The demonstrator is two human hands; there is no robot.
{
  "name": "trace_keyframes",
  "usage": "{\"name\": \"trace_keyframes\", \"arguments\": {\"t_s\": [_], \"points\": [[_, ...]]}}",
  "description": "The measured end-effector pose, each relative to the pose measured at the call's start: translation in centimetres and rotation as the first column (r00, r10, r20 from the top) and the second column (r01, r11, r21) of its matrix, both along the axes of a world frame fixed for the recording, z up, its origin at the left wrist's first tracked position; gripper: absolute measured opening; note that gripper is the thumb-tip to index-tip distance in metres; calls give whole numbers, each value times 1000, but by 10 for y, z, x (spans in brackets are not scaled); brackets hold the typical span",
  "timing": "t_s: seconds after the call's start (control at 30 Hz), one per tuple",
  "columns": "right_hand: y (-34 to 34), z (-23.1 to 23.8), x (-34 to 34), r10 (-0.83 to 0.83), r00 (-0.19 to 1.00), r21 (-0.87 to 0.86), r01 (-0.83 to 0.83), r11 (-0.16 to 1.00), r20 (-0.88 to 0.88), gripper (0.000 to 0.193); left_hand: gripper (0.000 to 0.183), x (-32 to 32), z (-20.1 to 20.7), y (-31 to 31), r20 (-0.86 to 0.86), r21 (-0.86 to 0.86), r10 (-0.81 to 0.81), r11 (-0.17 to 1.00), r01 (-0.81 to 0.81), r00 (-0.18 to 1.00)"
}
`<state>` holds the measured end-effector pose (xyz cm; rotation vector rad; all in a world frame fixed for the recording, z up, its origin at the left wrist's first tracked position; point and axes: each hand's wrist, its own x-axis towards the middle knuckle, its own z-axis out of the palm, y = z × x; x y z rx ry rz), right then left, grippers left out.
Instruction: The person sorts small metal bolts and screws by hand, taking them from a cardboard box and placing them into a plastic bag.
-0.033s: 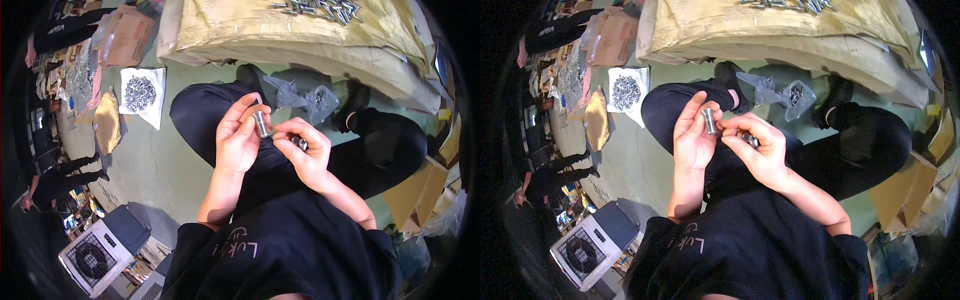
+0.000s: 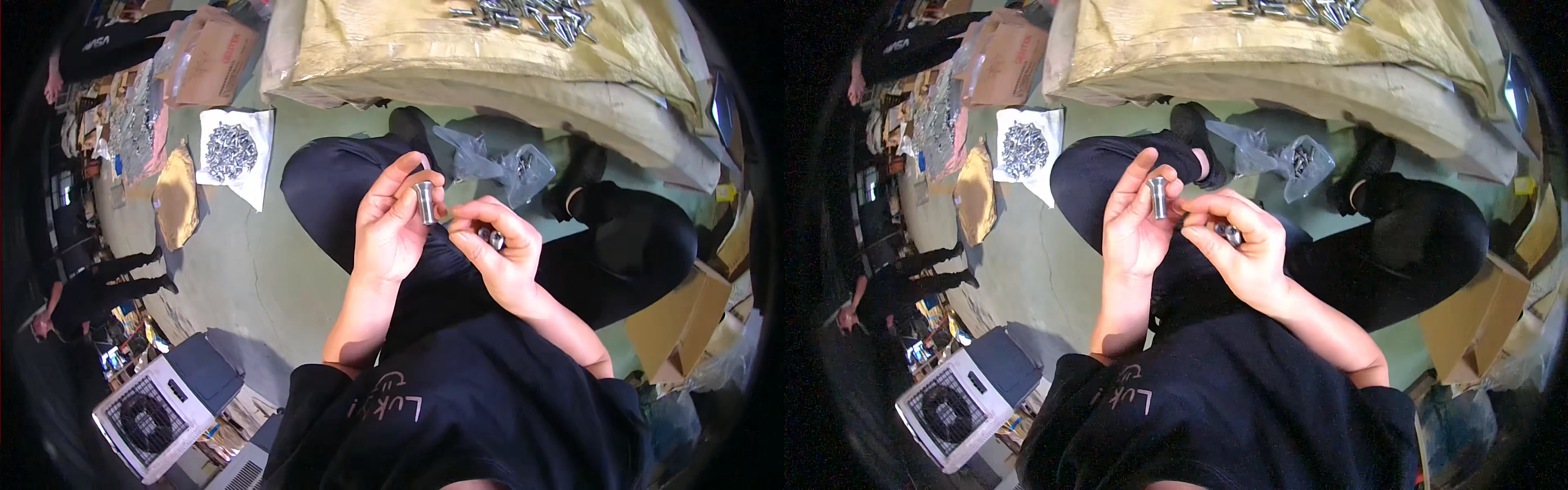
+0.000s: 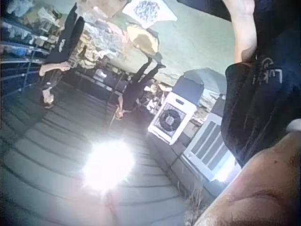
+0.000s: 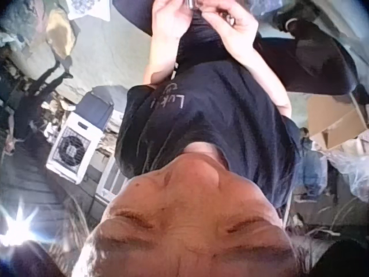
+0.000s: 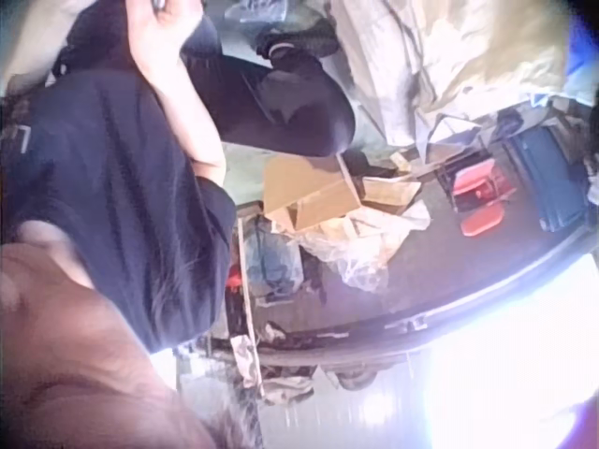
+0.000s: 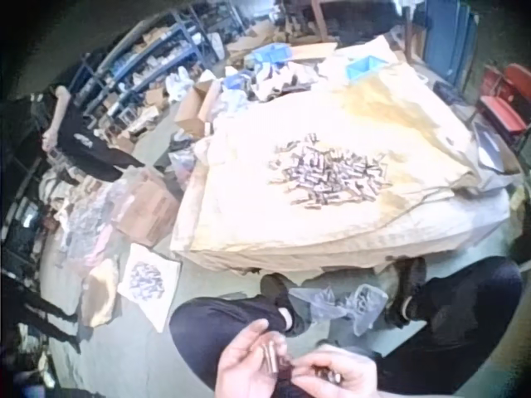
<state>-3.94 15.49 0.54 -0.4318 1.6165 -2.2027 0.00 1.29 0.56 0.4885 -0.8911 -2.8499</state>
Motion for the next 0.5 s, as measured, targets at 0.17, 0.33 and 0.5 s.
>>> {"name": "trace_keyframes", "arguments": {"t_s": [0.17,0.33,0.5], "points": [[5,-5,0,4,1000,44,-5,999,15,21,38,-8,-2,-11,-130,152,-69,985,88,989],[5,-6,4,1,986,5,-2,1000,165,21,39,-13,5,-17,-128,98,-59,993,72,990],[11,-12,4,11,967,9,-14,1000,256,21,40,-14,8,-12,-117,80,-54,995,63,992]]}}
